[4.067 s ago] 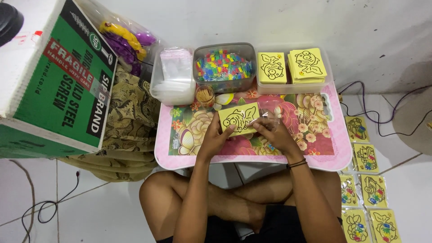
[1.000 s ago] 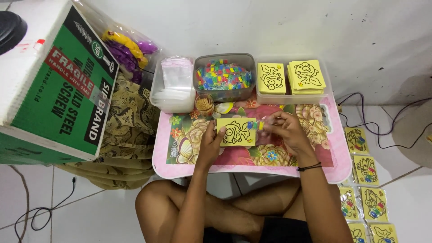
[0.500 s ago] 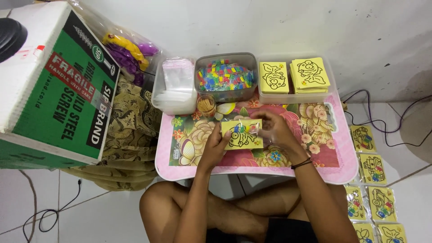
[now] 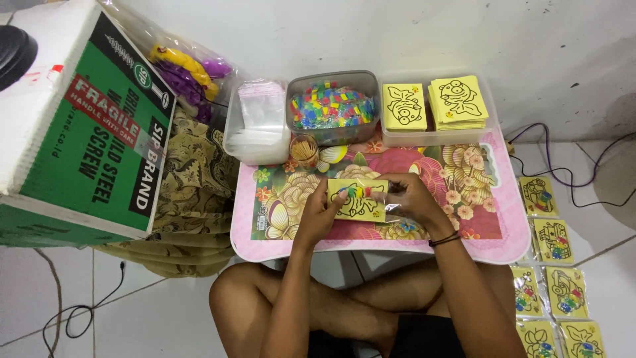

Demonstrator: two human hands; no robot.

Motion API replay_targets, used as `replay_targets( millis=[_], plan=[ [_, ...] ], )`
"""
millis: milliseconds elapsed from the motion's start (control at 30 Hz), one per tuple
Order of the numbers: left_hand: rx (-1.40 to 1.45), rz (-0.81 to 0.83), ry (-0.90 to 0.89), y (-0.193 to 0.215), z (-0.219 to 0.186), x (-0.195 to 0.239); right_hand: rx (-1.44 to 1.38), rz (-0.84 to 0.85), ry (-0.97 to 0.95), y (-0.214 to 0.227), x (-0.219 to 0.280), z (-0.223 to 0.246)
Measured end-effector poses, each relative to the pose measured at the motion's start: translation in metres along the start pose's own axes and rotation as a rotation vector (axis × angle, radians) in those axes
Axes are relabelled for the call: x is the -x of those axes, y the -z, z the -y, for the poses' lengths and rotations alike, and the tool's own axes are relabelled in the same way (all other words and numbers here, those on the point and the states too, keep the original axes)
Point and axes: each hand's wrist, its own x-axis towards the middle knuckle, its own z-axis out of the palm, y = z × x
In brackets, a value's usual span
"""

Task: The person sits on the floor and assembles small craft kits. They place a yellow card with a fish outline into a clear plastic bag, add colorful plastic pieces, and seal the bag. The completed kits are placed on the floor to the right.

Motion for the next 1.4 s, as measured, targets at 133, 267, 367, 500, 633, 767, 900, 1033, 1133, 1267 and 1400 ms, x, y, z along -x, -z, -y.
replay_targets(
  millis=[133,267,367,500,633,767,900,1033,1133,1267,1400],
  plan=[
    [-0.054,0.026,-0.017,0.003,0.014,-0.003,-0.044,0.000,0.029,0.001,-0.002,-0.016],
    [-0.068,0.069,-0.019,0.006,0.028,-0.004,-0.011,-0.052,0.065,-0.002,-0.001,-0.006],
    [-0.085,0.056,-0.012,0.006,0.032,-0.007,0.026,-0.083,0.062,-0.003,-0.002,-0.001],
    [-0.013,0.004,0.013,0.001,0.005,-0.002,-0.007,-0.203,0.099,0.001,-0.010,-0.028],
    [0.090,-0.056,0.018,0.004,0.022,-0.007,-0.332,-0.415,0.026,0.004,-0.013,-0.035],
    [0.200,-0.180,0.007,0.003,0.023,-0.009,-0.586,-0.173,0.096,0.018,-0.025,-0.072],
    [0.217,-0.217,-0.007,0.003,0.025,-0.010,-0.327,0.003,0.127,0.011,-0.015,-0.048],
    [0.178,-0.133,-0.013,0.007,0.030,-0.008,-0.274,-0.075,0.136,0.006,-0.011,-0.022],
    [-0.002,-0.089,-0.099,0.005,0.018,-0.003,-0.398,-0.324,0.163,-0.002,-0.009,-0.002],
    [-0.043,-0.100,-0.080,-0.003,0.004,-0.002,-0.441,-0.373,0.140,0.002,-0.009,-0.011],
    [-0.007,-0.128,-0.075,-0.011,-0.004,-0.001,-0.352,-0.315,0.131,-0.002,-0.012,-0.026]
  ],
)
